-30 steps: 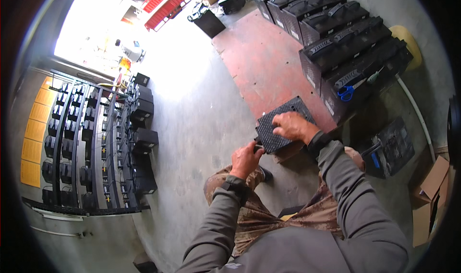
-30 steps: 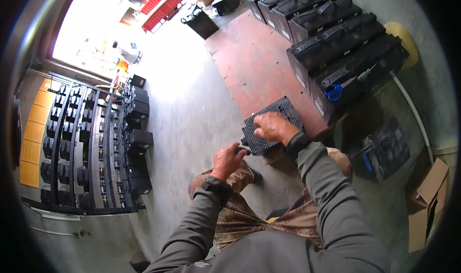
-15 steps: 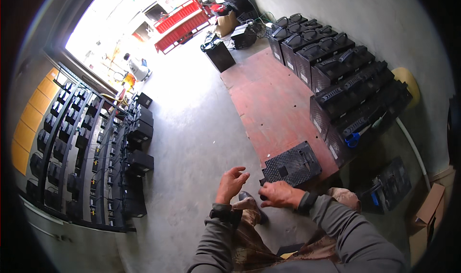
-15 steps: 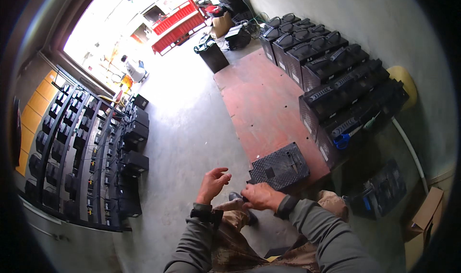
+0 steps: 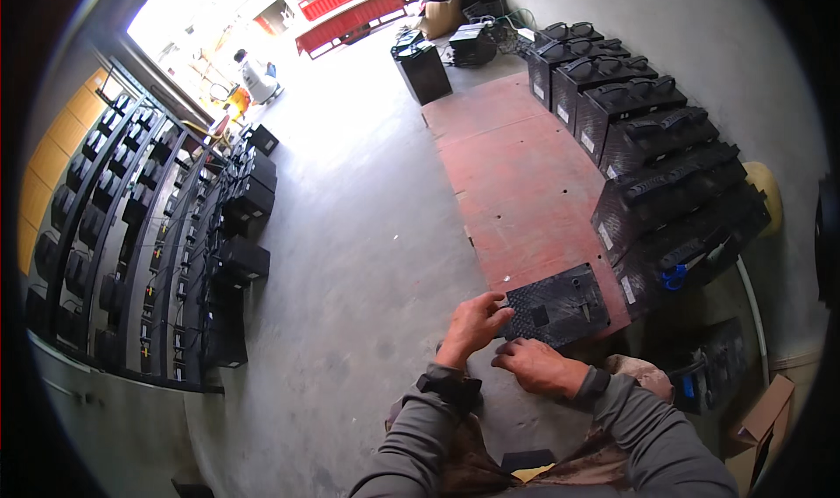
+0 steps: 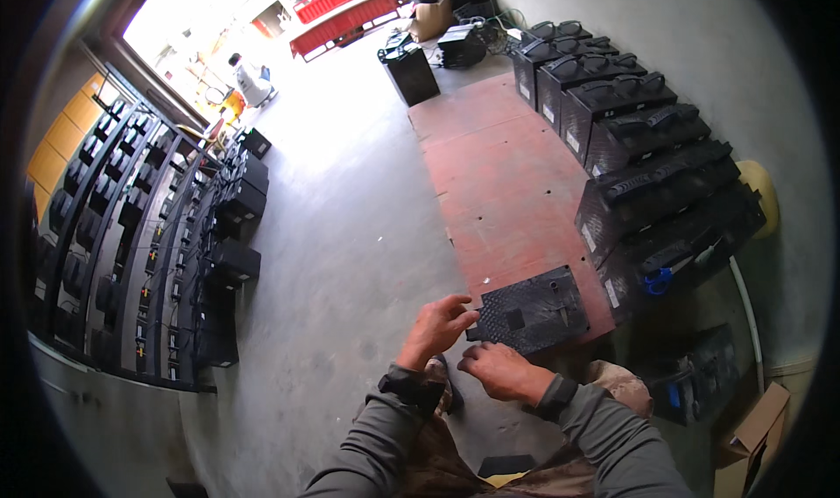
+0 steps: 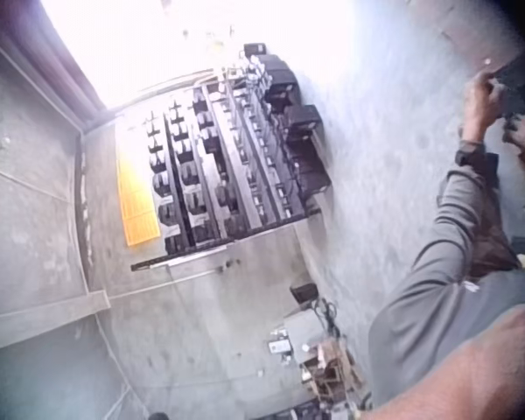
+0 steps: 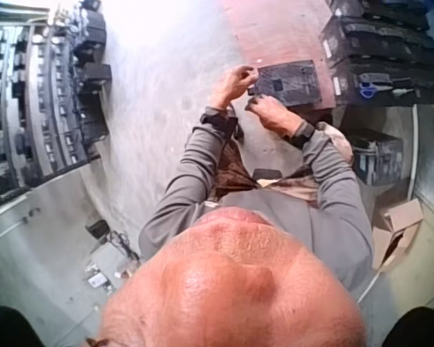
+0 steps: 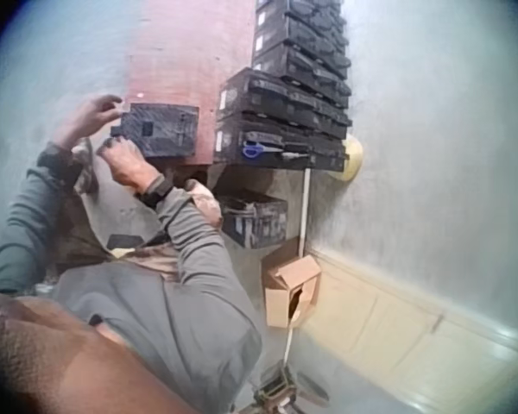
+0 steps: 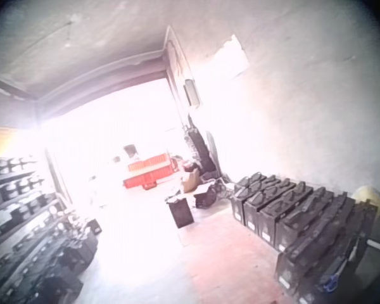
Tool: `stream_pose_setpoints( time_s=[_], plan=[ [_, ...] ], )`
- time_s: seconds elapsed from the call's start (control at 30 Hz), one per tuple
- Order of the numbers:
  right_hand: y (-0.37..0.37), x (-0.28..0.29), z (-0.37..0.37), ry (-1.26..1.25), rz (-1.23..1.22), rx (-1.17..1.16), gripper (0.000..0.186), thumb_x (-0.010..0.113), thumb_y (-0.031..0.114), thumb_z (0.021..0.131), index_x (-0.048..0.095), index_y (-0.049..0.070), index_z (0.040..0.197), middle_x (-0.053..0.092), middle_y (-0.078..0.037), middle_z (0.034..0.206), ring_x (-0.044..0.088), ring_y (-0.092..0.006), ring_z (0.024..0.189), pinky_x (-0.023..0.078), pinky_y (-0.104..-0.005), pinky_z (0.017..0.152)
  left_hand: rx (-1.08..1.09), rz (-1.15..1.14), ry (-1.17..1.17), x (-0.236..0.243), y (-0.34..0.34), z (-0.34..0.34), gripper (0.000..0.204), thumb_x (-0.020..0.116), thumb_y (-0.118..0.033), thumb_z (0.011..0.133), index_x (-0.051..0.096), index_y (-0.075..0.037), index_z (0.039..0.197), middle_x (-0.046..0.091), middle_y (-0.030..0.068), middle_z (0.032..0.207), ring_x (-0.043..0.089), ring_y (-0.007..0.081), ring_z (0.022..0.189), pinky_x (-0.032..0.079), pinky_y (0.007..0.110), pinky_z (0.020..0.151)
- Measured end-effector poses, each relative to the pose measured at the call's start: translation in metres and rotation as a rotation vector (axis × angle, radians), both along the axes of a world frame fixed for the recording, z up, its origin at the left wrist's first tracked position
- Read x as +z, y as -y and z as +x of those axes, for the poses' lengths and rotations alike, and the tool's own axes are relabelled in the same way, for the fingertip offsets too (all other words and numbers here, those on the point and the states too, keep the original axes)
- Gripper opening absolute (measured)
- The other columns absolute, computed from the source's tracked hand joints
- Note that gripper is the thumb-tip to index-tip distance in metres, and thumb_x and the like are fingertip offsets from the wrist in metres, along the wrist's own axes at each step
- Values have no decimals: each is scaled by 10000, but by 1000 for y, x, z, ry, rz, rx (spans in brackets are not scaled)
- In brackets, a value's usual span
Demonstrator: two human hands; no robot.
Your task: Repairing a battery pack unit using a screwdriver to remove or tighten housing screws.
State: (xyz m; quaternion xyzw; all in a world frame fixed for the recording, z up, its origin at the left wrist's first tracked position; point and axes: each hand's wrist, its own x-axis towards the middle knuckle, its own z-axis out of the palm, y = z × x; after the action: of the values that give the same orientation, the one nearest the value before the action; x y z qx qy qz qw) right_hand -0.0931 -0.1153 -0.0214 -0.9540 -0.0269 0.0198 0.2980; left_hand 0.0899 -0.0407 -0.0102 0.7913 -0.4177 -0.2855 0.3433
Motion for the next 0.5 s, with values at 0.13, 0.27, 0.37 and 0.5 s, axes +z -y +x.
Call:
stream_pose_setpoints(
  time_s=[0.13,0.27,0.37,0.5],
  plan=[
    [1,30,2,-50,-44,-100,341,747,230,863,696,56,1152,632,-196,1185,616,-380,1127,527,-482,947,-16,19,12,-2,-4,-2,424,753,-283,933,695,-4,1246,778,170,939,761,242,819,577,356,764],
    [1,16,-5,-152,-67,-116,350,782,285,843,700,55,1094,637,-183,1055,612,-378,1120,531,-476,913,-25,1,7,-2,-2,-8,423,761,-273,926,695,2,1241,777,176,940,762,246,832,579,364,768],
    [2,-3,-10,-2,-89,-19,367,798,269,823,690,71,1113,636,-176,1041,609,-371,1112,527,-465,897,-15,-27,-48,-3,4,-13,449,774,-336,901,708,-34,1227,757,202,977,738,375,927,576,437,812],
    [2,1,-12,170,-75,-85,402,832,251,783,669,94,1115,624,-158,1016,601,-353,1074,516,-463,870,-49,-94,15,-10,8,-12,432,812,-270,900,702,12,1209,760,205,1006,761,296,908,591,390,805]
  ],
)
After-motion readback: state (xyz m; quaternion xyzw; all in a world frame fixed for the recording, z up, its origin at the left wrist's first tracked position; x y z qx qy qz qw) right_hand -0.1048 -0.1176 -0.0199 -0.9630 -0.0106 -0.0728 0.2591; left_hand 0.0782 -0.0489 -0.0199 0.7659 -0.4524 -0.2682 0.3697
